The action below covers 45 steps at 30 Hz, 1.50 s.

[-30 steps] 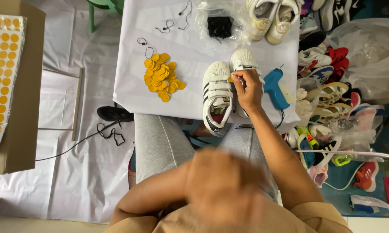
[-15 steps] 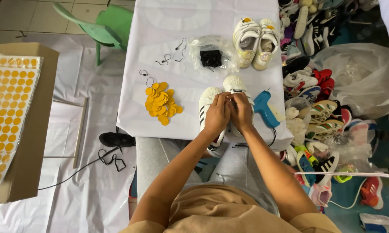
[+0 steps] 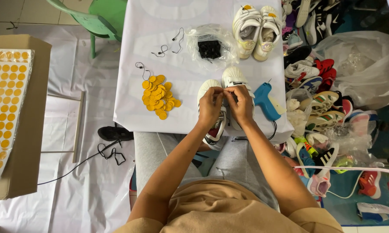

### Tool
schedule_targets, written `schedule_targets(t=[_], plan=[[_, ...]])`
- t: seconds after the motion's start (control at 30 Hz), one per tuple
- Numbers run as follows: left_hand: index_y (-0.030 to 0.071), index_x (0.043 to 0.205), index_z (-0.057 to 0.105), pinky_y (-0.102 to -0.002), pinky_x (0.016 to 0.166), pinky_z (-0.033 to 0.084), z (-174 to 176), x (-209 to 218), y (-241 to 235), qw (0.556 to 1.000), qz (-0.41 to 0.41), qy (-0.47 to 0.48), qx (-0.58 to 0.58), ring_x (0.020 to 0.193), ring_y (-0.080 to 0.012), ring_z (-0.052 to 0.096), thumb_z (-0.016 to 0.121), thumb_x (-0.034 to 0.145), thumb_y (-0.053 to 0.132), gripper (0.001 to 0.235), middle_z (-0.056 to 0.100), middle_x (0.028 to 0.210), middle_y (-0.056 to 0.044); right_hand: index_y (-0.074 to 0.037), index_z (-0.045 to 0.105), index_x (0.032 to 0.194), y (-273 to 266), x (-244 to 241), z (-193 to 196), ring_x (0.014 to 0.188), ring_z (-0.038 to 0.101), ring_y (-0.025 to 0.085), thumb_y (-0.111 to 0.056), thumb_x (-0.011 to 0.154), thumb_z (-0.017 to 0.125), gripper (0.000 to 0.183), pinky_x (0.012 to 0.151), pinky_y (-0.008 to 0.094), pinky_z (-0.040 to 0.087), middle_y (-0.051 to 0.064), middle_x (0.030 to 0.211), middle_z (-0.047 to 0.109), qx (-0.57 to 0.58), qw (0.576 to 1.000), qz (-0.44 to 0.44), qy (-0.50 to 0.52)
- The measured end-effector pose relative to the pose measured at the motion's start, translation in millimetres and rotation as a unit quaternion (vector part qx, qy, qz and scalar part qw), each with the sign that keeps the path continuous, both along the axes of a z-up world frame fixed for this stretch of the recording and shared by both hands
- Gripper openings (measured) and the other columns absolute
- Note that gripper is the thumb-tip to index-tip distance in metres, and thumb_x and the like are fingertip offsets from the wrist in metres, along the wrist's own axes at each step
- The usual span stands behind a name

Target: The person uses a hot glue gun to apply adhesive to small yellow circular decorations and attaches them to the tongue of a white sneaker. They then pick up a black wire and thread it through the shoe's eyelets.

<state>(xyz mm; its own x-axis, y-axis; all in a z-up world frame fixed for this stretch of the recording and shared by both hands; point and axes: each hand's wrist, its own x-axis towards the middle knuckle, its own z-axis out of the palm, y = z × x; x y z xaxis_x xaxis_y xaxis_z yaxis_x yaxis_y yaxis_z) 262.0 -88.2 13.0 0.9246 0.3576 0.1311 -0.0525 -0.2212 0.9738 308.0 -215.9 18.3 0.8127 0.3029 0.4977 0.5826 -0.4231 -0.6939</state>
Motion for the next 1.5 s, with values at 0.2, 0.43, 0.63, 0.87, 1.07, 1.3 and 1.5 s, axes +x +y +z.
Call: schedule_targets(t=[0.2,0.43,0.63,0.87,1.07,1.3,1.5], plan=[[0.007,0.105,0.068,-0.035,0.075,0.06,-4.2,-0.7,0.4,0.999,-0.007,0.015,-0.037,0.086,-0.0244,0.076,0.063,0.097,0.005,0.009,0.076,0.095,-0.013,-0.016,0.071,0.103,-0.9,-1.5,4.0,0.088,0.066,0.031,-0.024,0.104,0.067,0.009,0.08,0.042,0.053,0.005,0.089,0.063,0.018,1.0,0.004,0.013],[0.005,0.104,0.069,-0.035,0.077,0.06,-6.2,-0.9,1.2,0.998,-0.01,-0.011,-0.056,0.086,-0.0242,0.076,0.063,0.096,0.001,0.011,0.075,0.095,-0.015,-0.013,0.072,0.102,-1.0,-1.9,7.3,0.089,0.066,0.034,-0.021,0.103,0.07,0.009,0.08,0.042,0.053,0.009,0.088,0.063,0.025,1.0,0.013,0.005],[0.004,0.103,0.068,-0.035,0.079,0.06,-6.3,-2.0,3.4,0.999,-0.018,-0.023,-0.043,0.087,-0.0252,0.076,0.063,0.094,-0.003,0.012,0.074,0.095,-0.015,-0.012,0.072,0.101,-1.2,-2.0,6.7,0.088,0.066,0.034,-0.022,0.102,0.072,0.009,0.079,0.042,0.054,0.009,0.088,0.063,0.031,0.999,0.016,0.005],[0.004,0.102,0.068,-0.037,0.08,0.06,-9.8,-0.4,3.3,0.998,-0.025,-0.04,-0.046,0.086,-0.0261,0.076,0.065,0.091,-0.005,0.014,0.073,0.095,-0.015,-0.011,0.072,0.1,-2.8,-0.6,4.7,0.089,0.066,0.033,-0.022,0.1,0.074,0.011,0.079,0.041,0.055,0.01,0.087,0.065,0.033,0.999,0.024,0.005],[0.005,0.103,0.069,-0.037,0.082,0.06,-8.5,0.1,2.3,0.997,-0.031,-0.042,-0.052,0.089,-0.0284,0.076,0.065,0.092,-0.005,0.016,0.073,0.095,-0.015,-0.01,0.072,0.101,-3.9,-1.1,6.0,0.089,0.067,0.033,-0.022,0.101,0.073,0.012,0.078,0.041,0.055,0.011,0.088,0.064,0.042,0.999,0.027,0.018],[0.007,0.102,0.07,-0.037,0.082,0.061,-7.8,0.7,1.8,0.997,-0.03,-0.042,-0.058,0.089,-0.0272,0.076,0.066,0.093,-0.003,0.015,0.073,0.094,-0.013,-0.011,0.07,0.1,-4.5,-0.7,4.6,0.089,0.068,0.033,-0.024,0.101,0.073,0.013,0.078,0.041,0.056,0.009,0.09,0.064,0.039,0.999,0.021,0.02],[0.007,0.102,0.07,-0.037,0.083,0.06,-3.7,-0.9,1.9,0.996,-0.032,-0.03,-0.083,0.087,-0.023,0.075,0.065,0.094,-0.003,0.014,0.074,0.093,-0.012,-0.011,0.07,0.1,-3.0,-1.3,4.8,0.088,0.068,0.033,-0.026,0.102,0.073,0.015,0.077,0.042,0.056,0.009,0.09,0.064,0.036,0.999,0.016,0.021]])
